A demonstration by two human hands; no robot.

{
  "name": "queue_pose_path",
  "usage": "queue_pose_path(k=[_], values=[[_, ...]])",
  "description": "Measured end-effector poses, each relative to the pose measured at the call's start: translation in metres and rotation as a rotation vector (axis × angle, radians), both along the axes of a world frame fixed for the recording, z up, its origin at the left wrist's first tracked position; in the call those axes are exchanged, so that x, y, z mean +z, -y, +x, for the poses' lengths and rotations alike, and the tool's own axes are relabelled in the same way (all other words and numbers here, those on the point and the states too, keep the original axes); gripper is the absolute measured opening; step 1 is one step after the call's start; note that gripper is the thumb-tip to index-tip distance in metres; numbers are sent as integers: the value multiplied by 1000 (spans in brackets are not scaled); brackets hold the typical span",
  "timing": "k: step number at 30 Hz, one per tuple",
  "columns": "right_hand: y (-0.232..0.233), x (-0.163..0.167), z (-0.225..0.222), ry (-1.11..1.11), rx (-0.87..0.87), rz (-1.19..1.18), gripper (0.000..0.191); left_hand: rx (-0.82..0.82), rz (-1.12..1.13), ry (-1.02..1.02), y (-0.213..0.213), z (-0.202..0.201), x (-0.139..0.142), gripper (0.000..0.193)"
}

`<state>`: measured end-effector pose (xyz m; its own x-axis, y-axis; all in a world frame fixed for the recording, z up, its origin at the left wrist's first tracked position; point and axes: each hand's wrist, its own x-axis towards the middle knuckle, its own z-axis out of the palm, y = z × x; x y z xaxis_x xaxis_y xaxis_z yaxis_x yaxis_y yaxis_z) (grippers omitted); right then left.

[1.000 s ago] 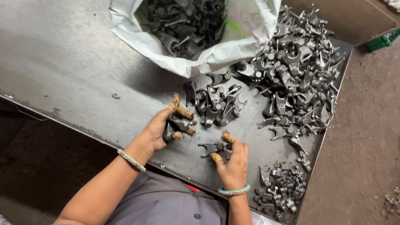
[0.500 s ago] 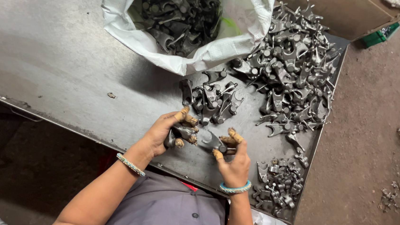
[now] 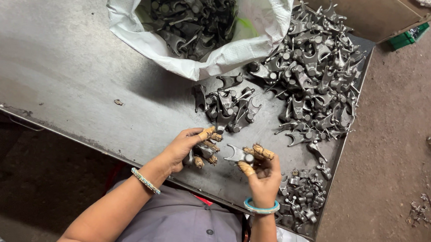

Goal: The person repeatedly picks up small metal components from a pile on a metal table, aligns them, and presses them together by hand. They place the assembled units into a white sack and continue the cycle with additional parts from the pile.

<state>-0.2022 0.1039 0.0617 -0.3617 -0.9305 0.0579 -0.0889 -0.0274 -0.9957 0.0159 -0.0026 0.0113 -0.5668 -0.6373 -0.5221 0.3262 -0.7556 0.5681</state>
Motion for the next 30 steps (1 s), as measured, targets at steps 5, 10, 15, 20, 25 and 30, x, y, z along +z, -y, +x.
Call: queue_pose_path(k=[5,10,15,20,25,30], values=[[1,-28,-23,714,-47,174,35,-34,-15,13,-2,-5,5,39],[0,-52,-34,897,-149,329,40,-97,31,7,-4,-12,10,40],[-1,-51,-29,825,-96,367,40,-131,52,-35,-7,-22,8,45],[26,-18,-4,91,-3,256,39,-119,327,-169,-12,-30,1,64],[70,8,27,-843,-68,317,51,-32,270,-334,-7,-20,-2,50],[62,6,43,-1013,-44,224,43,60,247,-315,5,-4,1,48]])
